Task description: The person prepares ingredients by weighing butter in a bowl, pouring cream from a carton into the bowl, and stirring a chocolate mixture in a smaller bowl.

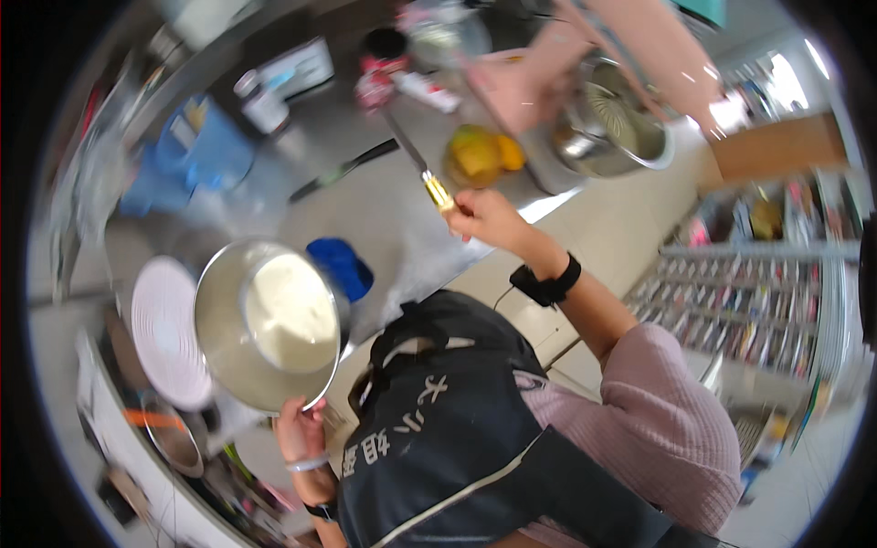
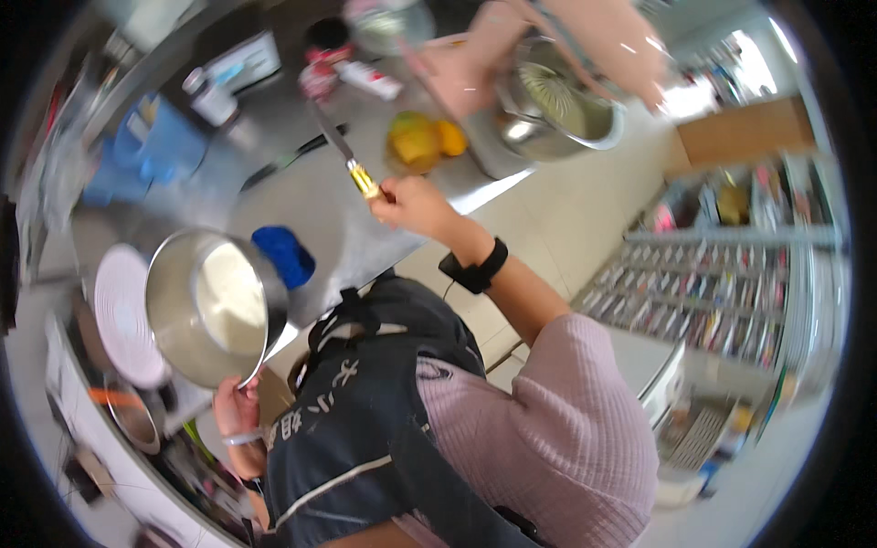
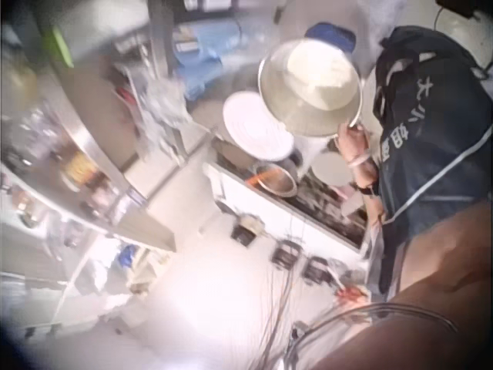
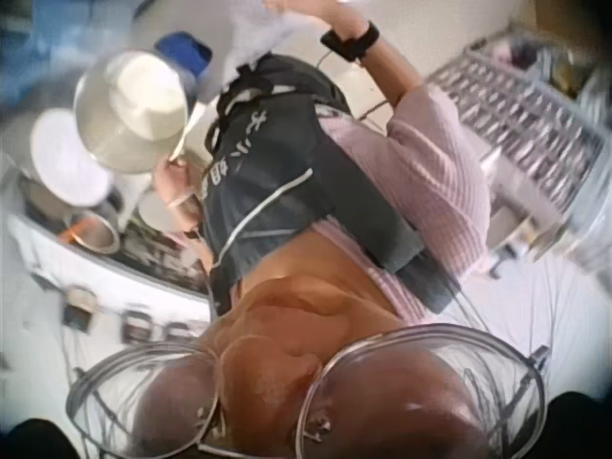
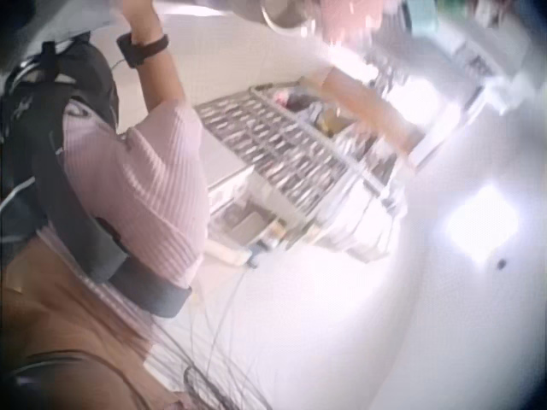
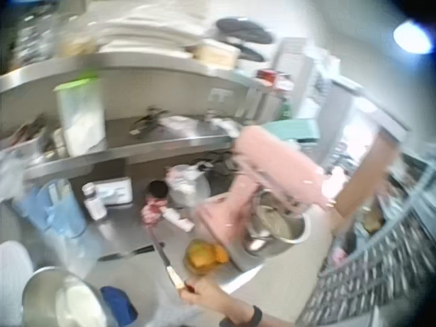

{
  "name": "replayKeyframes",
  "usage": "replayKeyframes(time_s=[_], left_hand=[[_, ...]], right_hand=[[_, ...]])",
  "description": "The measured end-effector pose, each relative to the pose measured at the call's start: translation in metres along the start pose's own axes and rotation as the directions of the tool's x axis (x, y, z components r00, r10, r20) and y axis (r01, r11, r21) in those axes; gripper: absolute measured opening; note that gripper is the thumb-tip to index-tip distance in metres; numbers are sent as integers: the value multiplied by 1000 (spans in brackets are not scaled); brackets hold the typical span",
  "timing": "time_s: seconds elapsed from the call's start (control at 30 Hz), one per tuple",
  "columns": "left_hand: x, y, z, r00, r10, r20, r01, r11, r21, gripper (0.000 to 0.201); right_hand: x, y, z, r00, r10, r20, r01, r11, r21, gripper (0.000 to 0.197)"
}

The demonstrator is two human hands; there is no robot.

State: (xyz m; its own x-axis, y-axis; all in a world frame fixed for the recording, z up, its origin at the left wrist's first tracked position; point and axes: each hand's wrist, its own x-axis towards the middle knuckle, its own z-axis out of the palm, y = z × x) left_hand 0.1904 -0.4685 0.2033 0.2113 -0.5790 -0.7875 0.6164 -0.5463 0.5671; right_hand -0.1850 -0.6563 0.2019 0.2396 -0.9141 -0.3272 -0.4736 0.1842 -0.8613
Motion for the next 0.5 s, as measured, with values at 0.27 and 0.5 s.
replayKeyframes(time_s=[0.27,0.5], left_hand=[[54,26,66,908,-99,408,37,987,157,27],[134,-16,143,845,-163,509,-123,867,483,25]], right_hand=[[-237,65,-53,603,299,-740,-155,953,259,29],[-478,58,-98,-162,57,-985,-220,971,93,26]])
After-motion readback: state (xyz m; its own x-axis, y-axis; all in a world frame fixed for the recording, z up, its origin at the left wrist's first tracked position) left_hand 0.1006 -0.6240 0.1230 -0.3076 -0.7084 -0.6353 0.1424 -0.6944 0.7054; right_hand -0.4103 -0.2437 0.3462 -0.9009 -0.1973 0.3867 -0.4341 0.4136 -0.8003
